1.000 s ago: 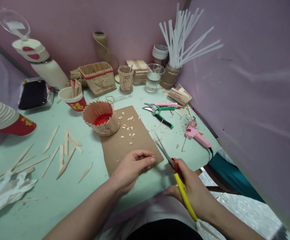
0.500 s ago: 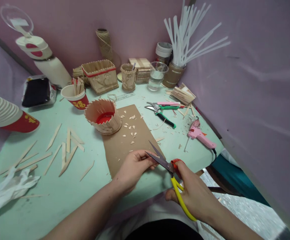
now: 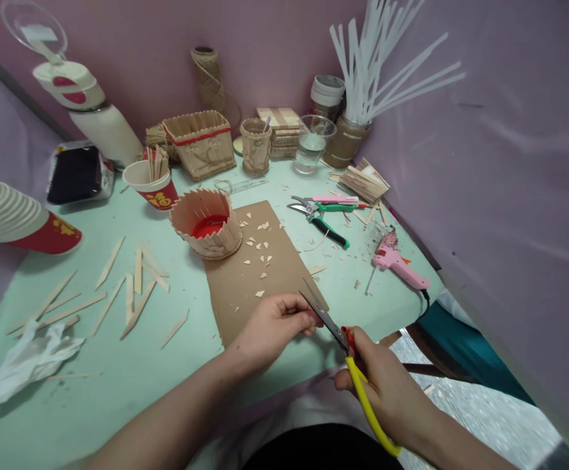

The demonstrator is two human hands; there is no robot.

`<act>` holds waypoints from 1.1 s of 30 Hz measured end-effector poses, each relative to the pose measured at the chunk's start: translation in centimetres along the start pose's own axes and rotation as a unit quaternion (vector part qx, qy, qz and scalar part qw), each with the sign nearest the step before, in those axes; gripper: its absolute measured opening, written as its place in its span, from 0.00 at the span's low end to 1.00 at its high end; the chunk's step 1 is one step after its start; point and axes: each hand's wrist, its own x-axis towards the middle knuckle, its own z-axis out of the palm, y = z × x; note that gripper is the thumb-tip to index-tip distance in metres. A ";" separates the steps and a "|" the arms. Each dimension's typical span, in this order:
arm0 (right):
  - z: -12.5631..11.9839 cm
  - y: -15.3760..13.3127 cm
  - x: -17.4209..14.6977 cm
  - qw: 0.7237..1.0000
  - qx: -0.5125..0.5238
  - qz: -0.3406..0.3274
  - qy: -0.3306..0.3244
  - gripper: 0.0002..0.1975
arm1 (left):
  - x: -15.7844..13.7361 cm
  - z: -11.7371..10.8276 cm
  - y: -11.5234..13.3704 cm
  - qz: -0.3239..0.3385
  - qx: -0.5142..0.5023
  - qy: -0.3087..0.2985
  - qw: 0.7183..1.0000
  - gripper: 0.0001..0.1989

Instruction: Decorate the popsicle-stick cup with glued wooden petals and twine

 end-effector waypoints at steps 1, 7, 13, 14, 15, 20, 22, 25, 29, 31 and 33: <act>0.0 0.2 0.0 1.000 0.010 0.001 -0.004 0.10 | 0.0 0.0 0.1 -0.005 0.002 -0.003 1.000 0.04; -0.7 1.5 0.4 0.996 0.049 -0.020 0.078 0.16 | 0.1 -0.1 0.1 -0.023 0.029 -0.012 0.999 0.08; -1.2 -0.3 1.6 0.959 0.209 -0.072 0.178 0.16 | 0.3 0.0 -0.6 -0.047 -0.008 -0.031 0.998 0.09; -1.2 -0.7 1.8 0.955 0.217 -0.084 0.182 0.16 | 0.3 -0.1 -0.6 -0.051 -0.022 -0.034 0.998 0.10; -1.1 -0.9 1.9 0.954 0.220 -0.092 0.182 0.15 | 0.3 -0.1 -0.7 -0.057 -0.039 -0.036 0.997 0.10; -0.7 -0.6 2.1 0.973 0.143 -0.109 0.146 0.20 | 0.3 -0.2 -0.7 -0.068 -0.118 -0.002 0.991 0.13; -0.6 -0.5 2.0 0.984 0.064 -0.091 0.138 0.24 | 0.2 -0.1 -0.6 -0.051 -0.151 0.020 0.987 0.13; -0.4 -1.0 2.0 0.990 -0.063 -0.007 0.128 0.29 | 0.2 0.1 -0.5 -0.016 -0.205 0.032 0.978 0.14; 0.0 -1.7 2.3 0.985 -0.129 0.044 0.108 0.26 | 0.2 0.4 -0.5 0.015 -0.257 0.044 0.965 0.14; 0.1 -1.8 2.3 0.984 -0.134 0.051 0.104 0.25 | 0.2 0.4 -0.5 0.022 -0.268 0.048 0.962 0.14; 0.1 -1.8 2.3 0.984 -0.135 0.054 0.103 0.24 | 0.2 0.4 -0.6 0.024 -0.270 0.049 0.961 0.14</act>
